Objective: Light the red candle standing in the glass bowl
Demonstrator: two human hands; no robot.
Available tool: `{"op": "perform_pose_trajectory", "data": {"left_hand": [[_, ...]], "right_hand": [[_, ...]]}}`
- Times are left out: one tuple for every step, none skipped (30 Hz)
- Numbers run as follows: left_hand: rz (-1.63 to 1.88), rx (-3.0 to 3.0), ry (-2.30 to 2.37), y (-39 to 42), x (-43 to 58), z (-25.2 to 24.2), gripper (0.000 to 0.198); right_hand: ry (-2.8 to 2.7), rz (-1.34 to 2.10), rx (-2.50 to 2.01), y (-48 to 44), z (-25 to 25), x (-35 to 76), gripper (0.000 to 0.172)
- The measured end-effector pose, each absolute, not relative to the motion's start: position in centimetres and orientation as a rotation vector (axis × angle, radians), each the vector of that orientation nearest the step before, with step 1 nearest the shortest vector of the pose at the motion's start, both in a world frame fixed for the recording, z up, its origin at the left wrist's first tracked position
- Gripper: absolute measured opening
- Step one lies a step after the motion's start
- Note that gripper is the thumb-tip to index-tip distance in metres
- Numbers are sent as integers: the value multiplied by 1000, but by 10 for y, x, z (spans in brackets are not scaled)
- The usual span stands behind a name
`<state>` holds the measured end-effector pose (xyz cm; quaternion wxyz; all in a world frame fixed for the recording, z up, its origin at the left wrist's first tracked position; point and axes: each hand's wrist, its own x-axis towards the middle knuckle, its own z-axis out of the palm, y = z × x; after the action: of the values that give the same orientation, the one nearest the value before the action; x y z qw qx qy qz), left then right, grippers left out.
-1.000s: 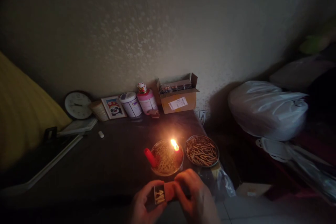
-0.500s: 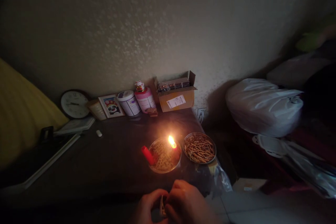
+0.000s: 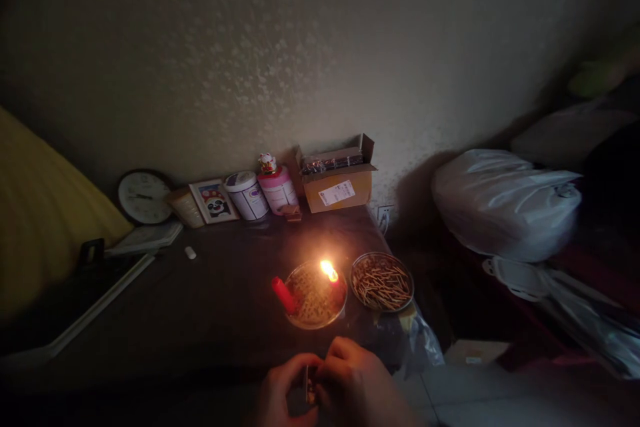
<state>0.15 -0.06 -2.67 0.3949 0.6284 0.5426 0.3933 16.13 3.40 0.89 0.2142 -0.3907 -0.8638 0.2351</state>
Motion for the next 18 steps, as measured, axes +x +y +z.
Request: {"op": "perform_pose_trajectory", "data": {"left_hand": [[978,1616,1392,0,1,-24,39],[956,1633,1406,0,1,-23,41],[936,1642,1419,0,1,-21,42],[920,1650,1424,0,1,-20,43],[909,1662,1424,0,2,-20,44],[903,1669,1421,0,2,-19,44],[905,1670,1415,0,2,-19,45],[914,1664,1404,0,3,-19,46],[929,1654,1388,0,3,-20,46],[948,1635,1374,0,4,-21,45],[972,1605,1353,-1,4,-22,43],[1004,1563,1328,-2,5,-24,39],[1041,1504,1300,-3,5,-25,35],[1079,1429,1270,-4,5,-27,32],[1110,1350,1232,-5,5,-27,31],[1130,1277,1182,-7,6,-27,33],[1138,1213,1128,-9,7,-25,36],[1133,1161,1078,-10,9,-23,38]], "right_hand": [[-2423,599,-1073,34,5,161,17],[-2448,548,-1068,34,2,160,18],[-2472,502,-1065,35,-1,160,18],[-2491,467,-1066,35,-3,159,19],[-2504,445,-1070,36,-4,159,19],[-2516,438,-1063,36,-4,159,19],[-2521,438,-1054,36,-3,158,19],[-2513,448,-1051,36,-1,158,20],[-2485,475,-1057,35,2,158,20],[-2435,533,-1068,34,6,158,20],[-2365,626,-1069,34,11,159,20],[-2275,744,-1058,33,16,160,20],[-2168,872,-1038,31,21,161,18],[-2053,995,-1007,30,25,162,17],[-1933,1091,-977,29,29,163,15],[-1816,1143,-962,28,32,164,15],[-1701,1155,-967,26,33,163,16],[-1592,1162,-979,24,34,161,17]]}}
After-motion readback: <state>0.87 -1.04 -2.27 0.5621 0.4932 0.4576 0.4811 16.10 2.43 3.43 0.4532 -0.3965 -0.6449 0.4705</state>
